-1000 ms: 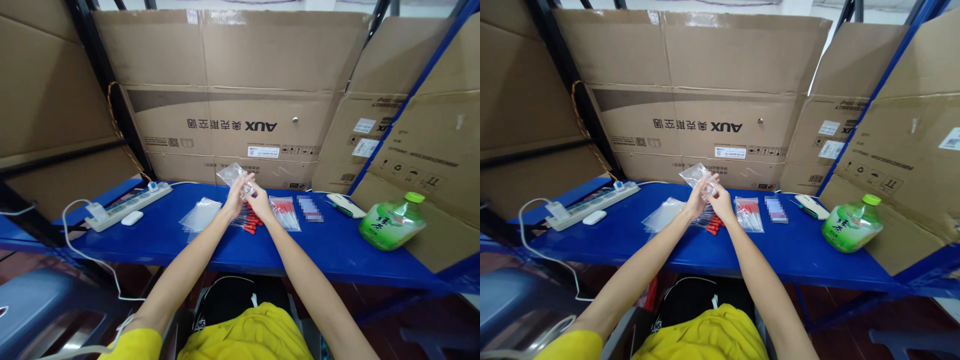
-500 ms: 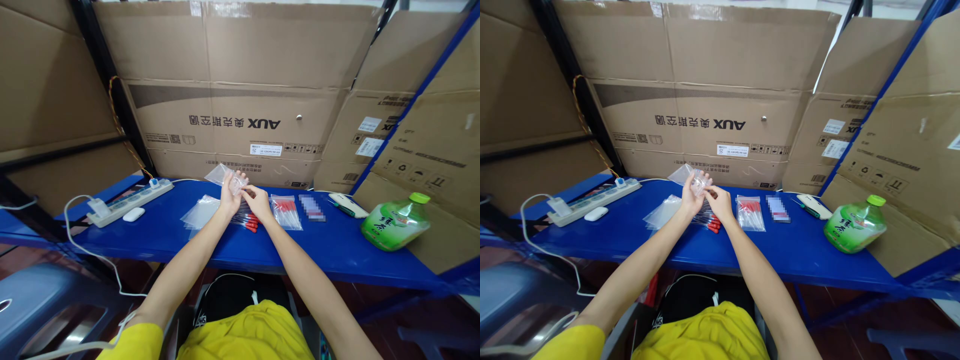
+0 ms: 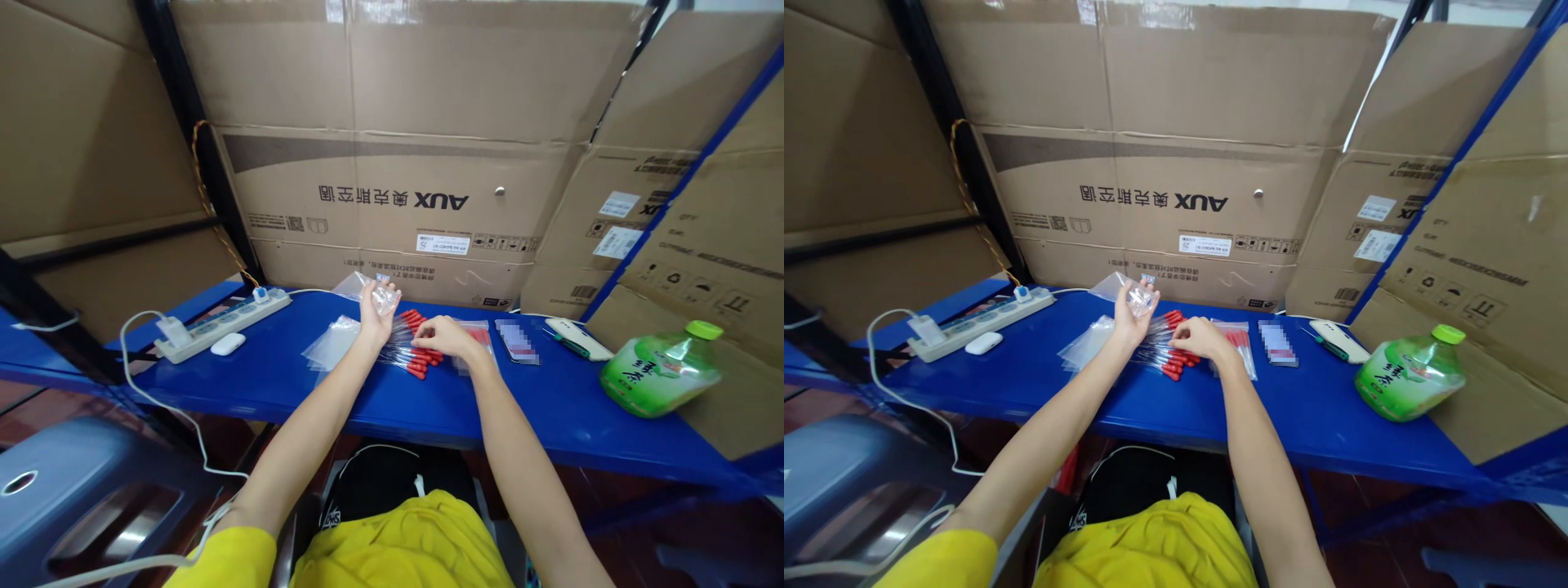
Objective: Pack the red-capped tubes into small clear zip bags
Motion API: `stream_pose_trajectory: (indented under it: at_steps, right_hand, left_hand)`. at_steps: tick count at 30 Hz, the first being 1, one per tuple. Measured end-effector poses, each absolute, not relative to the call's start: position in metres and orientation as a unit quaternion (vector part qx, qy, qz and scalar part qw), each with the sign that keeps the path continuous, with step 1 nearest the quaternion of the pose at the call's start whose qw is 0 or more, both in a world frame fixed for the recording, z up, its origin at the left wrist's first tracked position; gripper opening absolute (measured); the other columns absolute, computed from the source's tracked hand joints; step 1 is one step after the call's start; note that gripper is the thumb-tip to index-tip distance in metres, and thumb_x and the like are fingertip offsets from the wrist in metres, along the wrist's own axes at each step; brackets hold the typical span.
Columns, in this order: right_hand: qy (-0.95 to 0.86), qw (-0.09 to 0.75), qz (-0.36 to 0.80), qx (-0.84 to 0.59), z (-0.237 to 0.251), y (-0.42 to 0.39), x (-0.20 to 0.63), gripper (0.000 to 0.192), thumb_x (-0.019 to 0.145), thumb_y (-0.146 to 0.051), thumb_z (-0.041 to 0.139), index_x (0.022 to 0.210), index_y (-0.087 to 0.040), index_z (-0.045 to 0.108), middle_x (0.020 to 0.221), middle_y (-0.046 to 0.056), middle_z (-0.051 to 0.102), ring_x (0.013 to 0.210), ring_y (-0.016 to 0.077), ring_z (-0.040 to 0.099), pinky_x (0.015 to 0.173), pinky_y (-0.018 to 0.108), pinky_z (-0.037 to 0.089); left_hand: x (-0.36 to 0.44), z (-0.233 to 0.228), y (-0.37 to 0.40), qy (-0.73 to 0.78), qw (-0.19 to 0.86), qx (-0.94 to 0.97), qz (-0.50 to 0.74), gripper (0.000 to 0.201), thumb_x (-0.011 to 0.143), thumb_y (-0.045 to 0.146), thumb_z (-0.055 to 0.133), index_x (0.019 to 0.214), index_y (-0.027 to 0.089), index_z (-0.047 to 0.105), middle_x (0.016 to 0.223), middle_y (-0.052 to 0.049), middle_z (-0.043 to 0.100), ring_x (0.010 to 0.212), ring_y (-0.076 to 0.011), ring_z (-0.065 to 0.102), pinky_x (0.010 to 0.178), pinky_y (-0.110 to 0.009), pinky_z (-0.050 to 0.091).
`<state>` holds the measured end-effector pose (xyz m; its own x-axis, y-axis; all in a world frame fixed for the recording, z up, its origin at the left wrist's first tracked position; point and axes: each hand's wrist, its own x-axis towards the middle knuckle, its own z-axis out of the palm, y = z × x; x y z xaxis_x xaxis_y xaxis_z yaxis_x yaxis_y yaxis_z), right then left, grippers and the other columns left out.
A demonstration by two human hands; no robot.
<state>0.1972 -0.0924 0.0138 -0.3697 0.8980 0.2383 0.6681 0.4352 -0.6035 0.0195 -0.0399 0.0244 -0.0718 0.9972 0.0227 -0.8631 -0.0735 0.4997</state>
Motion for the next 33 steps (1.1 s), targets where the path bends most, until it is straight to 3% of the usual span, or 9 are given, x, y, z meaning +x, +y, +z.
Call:
stream_pose_trajectory:
  at_steps: [7, 12, 16, 19, 24, 28, 33]
  right_hand:
    - [-0.776, 0.197, 0.359, -0.48, 0.019, -0.099, 0.215, 0.02, 0.066, -0.039, 0.082, 0.062, -0.02, 0.076, 0.058, 0.0, 0.071, 0.055, 0.0155, 0.062, 0.055, 0.025, 0.044]
    - [-0.769, 0.163, 0.36, -0.503, 0.014, -0.095, 0.216, 0.011, 0.059, -0.03, 0.083, 0.06, -0.021, 0.076, 0.06, 0.001, 0.072, 0.056, 0.016, 0.063, 0.053, 0.025, 0.043]
    - [-0.773, 0.17, 0.359, -0.495, 0.016, -0.097, 0.216, 0.007, 0.064, -0.027, 0.076, 0.063, -0.021, 0.075, 0.06, 0.0, 0.072, 0.057, 0.0159, 0.064, 0.056, 0.025, 0.045]
    - [-0.774, 0.224, 0.342, -0.483, 0.021, -0.099, 0.215, 0.01, 0.07, -0.029, 0.071, 0.071, -0.02, 0.073, 0.065, 0.0, 0.073, 0.061, 0.0161, 0.065, 0.059, 0.026, 0.047]
    - [-0.764, 0.392, 0.27, -0.435, 0.032, -0.101, 0.211, 0.014, 0.076, -0.031, 0.069, 0.083, -0.019, 0.068, 0.079, 0.0, 0.073, 0.073, 0.0163, 0.066, 0.07, 0.028, 0.05]
    - [-0.712, 0.522, 0.212, -0.419, 0.04, -0.103, 0.207, 0.018, 0.079, -0.034, 0.073, 0.086, -0.02, 0.064, 0.08, 0.001, 0.071, 0.073, 0.0162, 0.064, 0.068, 0.028, 0.047]
    - [-0.679, 0.575, 0.219, -0.4, 0.036, -0.101, 0.198, 0.027, 0.08, -0.043, 0.078, 0.086, -0.02, 0.065, 0.082, 0.003, 0.073, 0.075, 0.0184, 0.067, 0.068, 0.029, 0.049]
  left_hand:
    - [0.017, 0.02, -0.037, 0.18, 0.665, 0.189, 0.7, 0.02, 0.09, 0.034, 0.063, 0.104, 0.02, 0.063, 0.099, -0.006, 0.073, 0.099, -0.0167, 0.073, 0.097, -0.034, 0.057]
    - [0.017, 0.022, -0.038, 0.18, 0.673, 0.181, 0.694, 0.018, 0.093, 0.035, 0.059, 0.098, 0.018, 0.065, 0.102, -0.007, 0.074, 0.101, -0.0175, 0.071, 0.096, -0.033, 0.057]
    - [0.014, 0.021, -0.036, 0.184, 0.66, 0.199, 0.701, 0.019, 0.092, 0.037, 0.06, 0.098, 0.02, 0.065, 0.102, -0.008, 0.074, 0.106, -0.0201, 0.07, 0.096, -0.034, 0.058]
    - [0.01, 0.022, -0.034, 0.173, 0.662, 0.18, 0.707, 0.018, 0.093, 0.036, 0.059, 0.097, 0.02, 0.064, 0.1, -0.008, 0.073, 0.105, -0.0198, 0.071, 0.097, -0.035, 0.058]
    - [0.003, 0.024, -0.031, 0.124, 0.675, 0.107, 0.72, 0.011, 0.093, 0.032, 0.06, 0.091, 0.021, 0.059, 0.093, -0.002, 0.072, 0.091, -0.0166, 0.072, 0.097, -0.037, 0.058]
    - [-0.001, 0.026, -0.031, 0.107, 0.667, 0.086, 0.732, 0.01, 0.092, 0.03, 0.062, 0.09, 0.021, 0.057, 0.092, -0.003, 0.071, 0.089, -0.017, 0.072, 0.097, -0.038, 0.057]
    - [0.001, 0.029, -0.035, 0.102, 0.672, 0.079, 0.73, 0.012, 0.092, 0.031, 0.062, 0.087, 0.021, 0.057, 0.093, -0.004, 0.071, 0.091, -0.0181, 0.073, 0.097, -0.038, 0.057]
